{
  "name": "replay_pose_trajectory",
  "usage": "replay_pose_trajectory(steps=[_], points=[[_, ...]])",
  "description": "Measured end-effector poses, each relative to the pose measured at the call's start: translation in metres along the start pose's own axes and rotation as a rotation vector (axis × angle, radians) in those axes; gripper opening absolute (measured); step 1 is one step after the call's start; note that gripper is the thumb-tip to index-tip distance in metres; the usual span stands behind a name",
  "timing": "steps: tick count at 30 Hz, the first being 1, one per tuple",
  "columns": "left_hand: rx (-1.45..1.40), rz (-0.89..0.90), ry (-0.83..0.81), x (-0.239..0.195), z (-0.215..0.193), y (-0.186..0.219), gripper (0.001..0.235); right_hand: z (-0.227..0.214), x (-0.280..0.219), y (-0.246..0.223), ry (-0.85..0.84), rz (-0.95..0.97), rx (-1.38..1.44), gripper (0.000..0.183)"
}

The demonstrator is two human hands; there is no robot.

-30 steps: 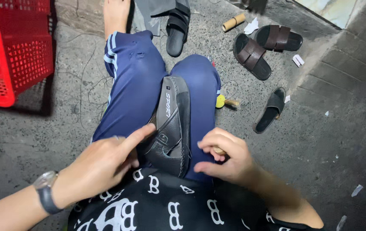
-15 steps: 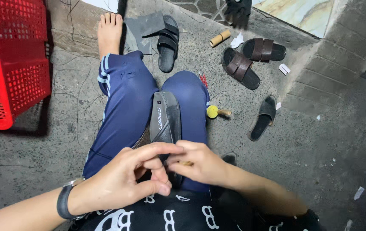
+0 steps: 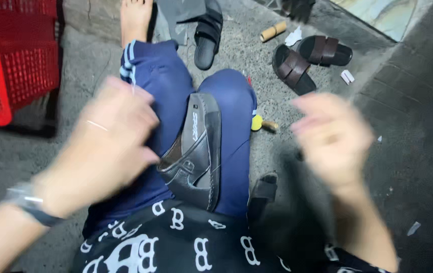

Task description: The person sits on the floor and sews a black slipper held on their lap using a needle and thread. They repeatedly push the needle through the slipper's sole and pull the thread to stitch the material.

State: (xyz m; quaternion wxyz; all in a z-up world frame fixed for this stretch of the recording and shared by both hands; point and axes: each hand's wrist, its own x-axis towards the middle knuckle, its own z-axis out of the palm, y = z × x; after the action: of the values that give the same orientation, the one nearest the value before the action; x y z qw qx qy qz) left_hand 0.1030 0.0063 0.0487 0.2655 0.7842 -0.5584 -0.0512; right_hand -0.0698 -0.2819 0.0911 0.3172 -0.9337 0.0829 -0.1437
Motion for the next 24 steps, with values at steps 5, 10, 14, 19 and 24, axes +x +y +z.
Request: replay_pose_trajectory(steps=[5, 10, 14, 19, 24], points=[[-0.393, -0.040, -0.328, -0.023, 0.022, 0.024, 0.037, 0.074, -0.053, 0.004, -0.497, -0.090, 0.116, 0.044], [-1.509, -0.069, -0.482, 0.012, 0.023, 0.011, 0.038, 0.090, -0.046, 0.006, -0.330, -0.557, -0.248, 0.044], [-1.191, -0.605, -0.156, 0.008, 0.049, -0.009, 0.025, 0.095, -0.037, 0.007, -0.302, -0.519, -0.052, 0.035], [-0.926, -0.285, -0.239, 0.005, 0.052, 0.038, 0.034, 0.071, -0.012, -0.018, -0.375, -0.362, 0.316, 0.020], [-0.336, -0.903, -0.795, -0.019, -0.012, -0.023, 0.040, 0.045, -0.036, -0.019, -0.418, -0.375, 0.050, 0.016]])
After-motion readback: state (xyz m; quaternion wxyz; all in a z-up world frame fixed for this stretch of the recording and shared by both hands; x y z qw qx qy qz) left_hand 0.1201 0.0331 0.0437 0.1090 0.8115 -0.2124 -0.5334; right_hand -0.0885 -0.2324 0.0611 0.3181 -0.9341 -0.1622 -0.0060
